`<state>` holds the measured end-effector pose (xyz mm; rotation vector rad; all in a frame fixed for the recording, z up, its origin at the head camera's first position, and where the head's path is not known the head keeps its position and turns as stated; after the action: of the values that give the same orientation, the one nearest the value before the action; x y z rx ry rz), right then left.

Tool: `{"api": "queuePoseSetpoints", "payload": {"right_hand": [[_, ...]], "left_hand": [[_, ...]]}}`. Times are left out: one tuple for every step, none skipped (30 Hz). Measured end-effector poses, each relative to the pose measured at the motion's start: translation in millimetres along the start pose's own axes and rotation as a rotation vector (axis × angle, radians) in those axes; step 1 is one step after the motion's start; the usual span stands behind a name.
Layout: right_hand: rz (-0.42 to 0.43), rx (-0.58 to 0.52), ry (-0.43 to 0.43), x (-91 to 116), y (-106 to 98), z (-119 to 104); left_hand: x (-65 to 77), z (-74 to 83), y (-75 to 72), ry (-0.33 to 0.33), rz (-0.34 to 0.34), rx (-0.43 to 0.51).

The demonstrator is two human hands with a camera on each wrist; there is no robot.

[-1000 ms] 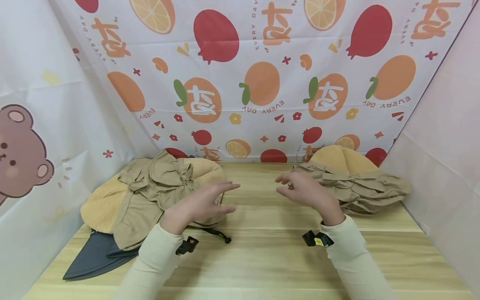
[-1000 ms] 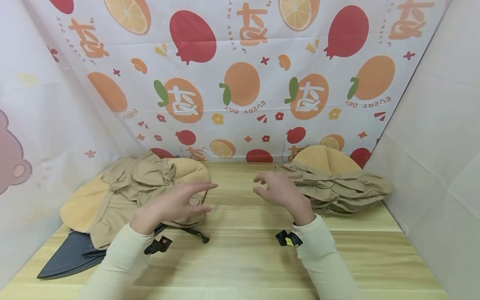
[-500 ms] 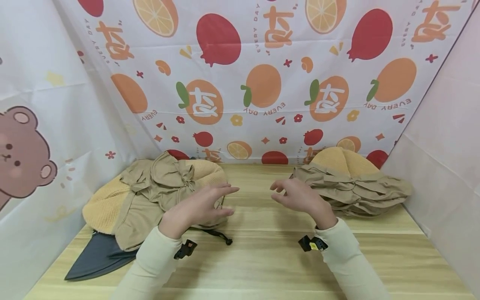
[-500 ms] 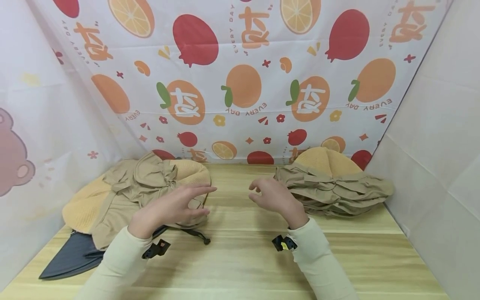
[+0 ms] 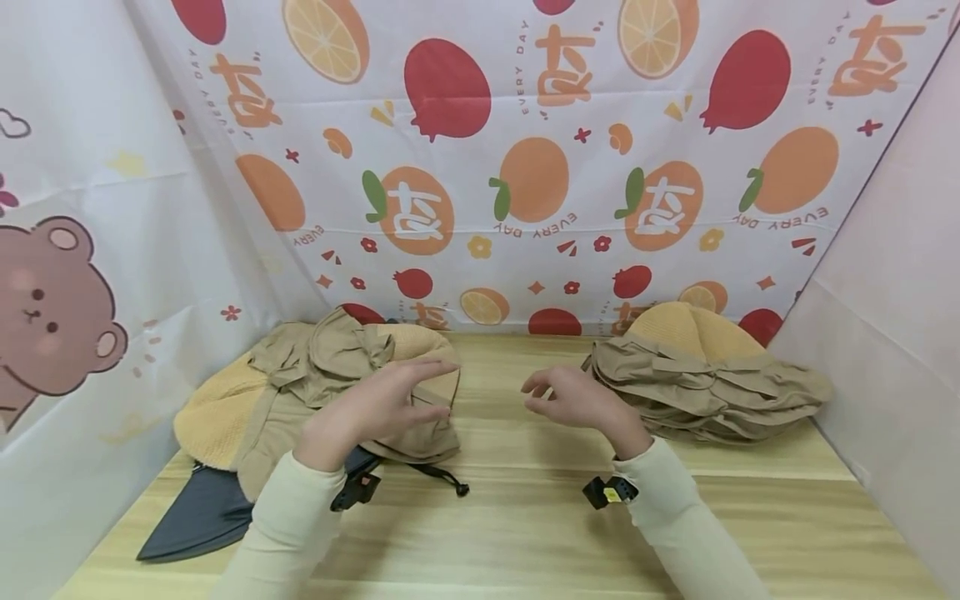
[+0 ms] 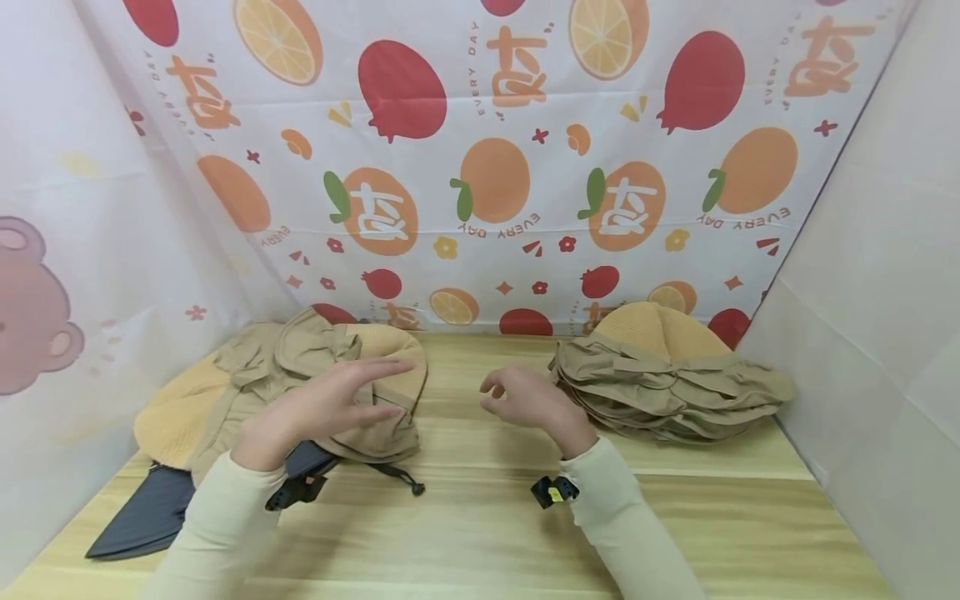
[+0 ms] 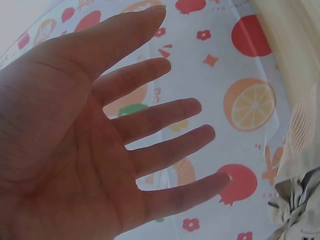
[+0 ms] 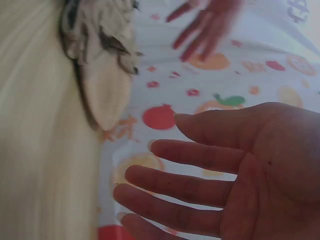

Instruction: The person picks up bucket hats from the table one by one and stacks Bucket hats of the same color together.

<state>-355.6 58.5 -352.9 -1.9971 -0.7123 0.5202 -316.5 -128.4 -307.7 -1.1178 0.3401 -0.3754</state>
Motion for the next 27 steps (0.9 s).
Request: {"api": "queuePoseSetpoints", "payload": {"right_hand": [[-0.013,0.012,-0.004,-4.3,4.6,-0.3],[-0.027,0.019,-0.006,-9.3,9.8,0.0],[-0.042,0.031,-0.006,-14.8,15.1,0.4],[-0.057,0.039,-0.004,-20.7,20.4,1.0],[-0.075,0.043,-0.003,-26.9,25.7,1.5],[-0.092,0.048,-0.009,-33.6,30.8,1.5],[-0.107,0.048,-0.012,-40.5,35.5,1.6],[-0.122,0.047,-0.012,-47.0,40.0,1.9],[-0.134,0.046,-0.014,-53.0,43.7,1.8],[-0.145,0.035,-0.012,-58.5,47.4,2.0],[-0.152,0.024,-0.011,-63.9,50.8,2.1],[-0.158,-0.001,-0.007,-69.0,54.0,2.3],[-0.16,-0.036,0.002,-73.7,57.2,2.8],[-0.16,-0.077,0.014,-77.9,60.5,3.3],[-0.158,-0.125,0.026,-82.1,63.9,3.9],[-0.157,-0.169,0.04,-86.1,67.5,4.6],[-0.154,-0.217,0.059,-89.7,71.2,5.7],[-0.151,-0.264,0.08,-93.1,75.0,7.0],[-0.144,-0.303,0.103,-96.1,78.4,8.5],[-0.138,-0.334,0.124,-99.0,81.6,9.6],[-0.137,-0.358,0.141,-101.9,84.9,10.3],[-0.134,-0.378,0.158,-104.6,87.7,10.9],[-0.133,-0.401,0.172,-107.2,90.3,11.0],[-0.137,-0.426,0.179,-109.7,93.0,10.3],[-0.142,-0.447,0.188,-111.9,95.4,9.6],[-0.15,-0.464,0.195,-113.8,97.7,8.5],[-0.16,-0.495,0.203,-115.3,100.4,7.5]], "left_hand": [[0.8,-1.0,-0.7,-0.001,-0.007,0.003],[1.8,-1.5,-1.6,-0.003,-0.015,0.006],[2.9,-2.3,-2.5,-0.004,-0.022,0.008],[3.9,-3.1,-3.4,-0.006,-0.03,0.014],[4.7,-4.5,-4.2,-0.013,-0.038,0.02],[5.3,-5.7,-5.0,-0.017,-0.043,0.026],[6.0,-6.5,-5.9,-0.019,-0.047,0.03],[6.6,-7.2,-6.5,-0.023,-0.052,0.036],[7.0,-9.2,-6.5,-0.034,-0.059,0.043],[7.1,-11.0,-6.0,-0.043,-0.067,0.046],[7.3,-12.7,-5.4,-0.053,-0.076,0.048],[7.5,-14.0,-4.8,-0.06,-0.083,0.047],[7.9,-15.2,-4.2,-0.066,-0.092,0.045],[8.1,-16.8,-3.4,-0.075,-0.101,0.044],[8.3,-18.1,-2.9,-0.082,-0.108,0.044],[8.4,-18.4,-2.7,-0.083,-0.114,0.043],[8.7,-18.7,-2.8,-0.085,-0.12,0.047],[9.0,-18.1,-3.3,-0.08,-0.122,0.042],[9.3,-17.7,-3.8,-0.079,-0.125,0.04],[9.7,-17.7,-4.3,-0.081,-0.129,0.041],[10.0,-17.8,-5.0,-0.085,-0.132,0.043],[10.5,-18.1,-5.7,-0.09,-0.137,0.043],[10.8,-18.9,-6.4,-0.097,-0.14,0.041],[11.4,-19.9,-7.0,-0.102,-0.144,0.039],[11.9,-22.7,-6.9,-0.121,-0.154,0.049],[12.1,-25.5,-6.8,-0.136,-0.163,0.057],[12.2,-28.8,-6.9,-0.149,-0.17,0.067]]}}
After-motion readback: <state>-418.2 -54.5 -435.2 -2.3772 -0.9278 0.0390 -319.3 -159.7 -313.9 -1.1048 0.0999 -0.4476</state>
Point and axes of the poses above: each hand's wrist, its own x-axis away from the middle knuckle, its own y-axis out of the palm, z = x × y, the point moved 10 cm from there along -x, towards the middle knuckle, and after that the axes turned 9 degrees about -y, right-handed, at the moved point
